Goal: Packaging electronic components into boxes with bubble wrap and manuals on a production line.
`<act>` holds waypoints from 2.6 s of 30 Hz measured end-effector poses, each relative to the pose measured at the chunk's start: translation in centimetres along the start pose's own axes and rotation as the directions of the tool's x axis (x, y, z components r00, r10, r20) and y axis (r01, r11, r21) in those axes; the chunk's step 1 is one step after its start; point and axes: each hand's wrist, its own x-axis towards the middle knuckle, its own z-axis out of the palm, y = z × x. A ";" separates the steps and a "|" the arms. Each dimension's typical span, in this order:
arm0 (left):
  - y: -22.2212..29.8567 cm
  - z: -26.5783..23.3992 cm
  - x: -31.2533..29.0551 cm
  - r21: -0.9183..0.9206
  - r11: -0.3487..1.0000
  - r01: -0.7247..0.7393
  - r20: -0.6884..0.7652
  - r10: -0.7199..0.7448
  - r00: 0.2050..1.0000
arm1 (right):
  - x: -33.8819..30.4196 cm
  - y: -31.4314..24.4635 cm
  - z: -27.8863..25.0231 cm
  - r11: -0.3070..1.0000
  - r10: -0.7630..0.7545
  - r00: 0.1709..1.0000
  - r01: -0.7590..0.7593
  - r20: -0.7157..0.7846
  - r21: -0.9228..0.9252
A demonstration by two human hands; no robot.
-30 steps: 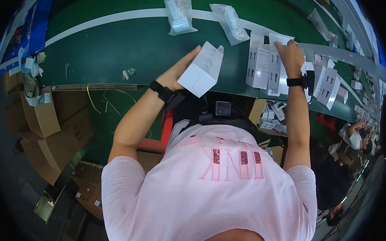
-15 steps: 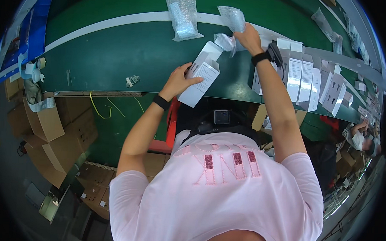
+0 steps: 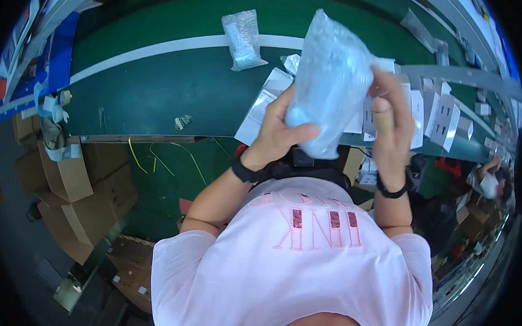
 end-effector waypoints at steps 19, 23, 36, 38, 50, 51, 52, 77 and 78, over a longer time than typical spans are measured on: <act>-1.3 0.6 -4.6 -0.494 0.755 0.431 0.205 -0.380 0.902 | -1.4 -7.9 -3.2 0.621 -0.656 0.746 0.622 0.119 -0.476; -1.6 0.9 -5.1 -0.507 0.752 0.421 0.205 -0.369 0.907 | -0.9 -7.9 -2.7 0.590 -0.718 0.690 0.673 0.092 -0.446; -0.6 -6.5 1.3 0.828 0.474 0.300 -0.365 0.048 0.930 | -2.6 9.2 -2.8 0.395 0.672 0.725 -0.522 0.149 0.757; -3.8 -11.5 3.4 0.901 0.052 0.431 -0.421 -0.131 0.897 | -0.4 11.7 -1.8 0.403 0.619 0.772 -0.468 0.142 0.787; 1.0 -6.9 1.0 0.922 0.281 0.268 -0.274 -0.018 0.962 | 7.1 9.2 10.4 0.317 0.350 0.929 -0.236 0.118 0.919; 1.6 -6.5 1.0 0.893 0.329 0.308 -0.325 -0.004 0.946 | 8.1 11.6 11.1 0.061 -0.030 0.995 -0.096 0.098 0.993; 1.7 -6.8 0.5 0.890 0.332 0.313 -0.332 0.003 0.943 | 8.8 11.4 11.6 -0.242 -0.385 0.923 -0.072 -0.027 0.968; -0.2 -4.2 -5.0 0.633 0.771 0.068 -0.235 0.108 0.966 | -0.7 1.4 6.5 0.988 0.122 0.775 -0.154 0.620 -0.001; -0.3 -3.9 -4.8 0.665 0.743 0.075 -0.230 0.107 0.967 | -1.3 1.0 7.1 0.928 0.226 0.705 -0.365 0.672 0.070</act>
